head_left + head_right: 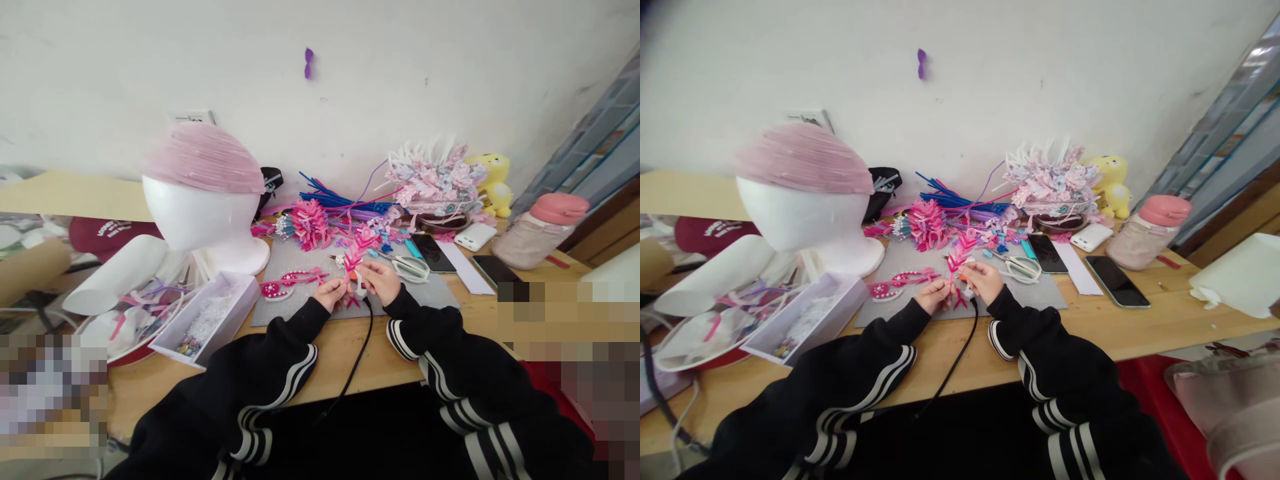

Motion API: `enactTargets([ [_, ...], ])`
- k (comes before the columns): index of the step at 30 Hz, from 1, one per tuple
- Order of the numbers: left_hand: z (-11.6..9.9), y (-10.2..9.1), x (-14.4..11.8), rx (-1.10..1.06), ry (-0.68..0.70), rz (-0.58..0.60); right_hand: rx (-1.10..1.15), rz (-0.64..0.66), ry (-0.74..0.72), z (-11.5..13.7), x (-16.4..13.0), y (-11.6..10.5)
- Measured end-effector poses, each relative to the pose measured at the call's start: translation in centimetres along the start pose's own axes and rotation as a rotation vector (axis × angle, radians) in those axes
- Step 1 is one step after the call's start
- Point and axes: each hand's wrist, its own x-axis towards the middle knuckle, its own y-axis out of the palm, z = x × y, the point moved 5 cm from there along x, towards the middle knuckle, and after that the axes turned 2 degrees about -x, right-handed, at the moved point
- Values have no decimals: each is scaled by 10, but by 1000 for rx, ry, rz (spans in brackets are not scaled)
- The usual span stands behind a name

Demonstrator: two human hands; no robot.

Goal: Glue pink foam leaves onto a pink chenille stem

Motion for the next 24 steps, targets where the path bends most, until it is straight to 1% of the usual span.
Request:
enactTargets([
  [5, 3, 0, 0, 26, -13, 16, 40, 6, -7, -3, 2, -1],
  [19, -1, 5, -4, 28, -9, 12, 101, 51, 13, -7, 4, 1],
  [22, -4, 4, -4, 41, 23, -30, 76, 40, -2, -6, 5, 0],
  [24, -7, -1, -3, 47, 76, -106, 35, 24, -26, -6, 5, -2],
])
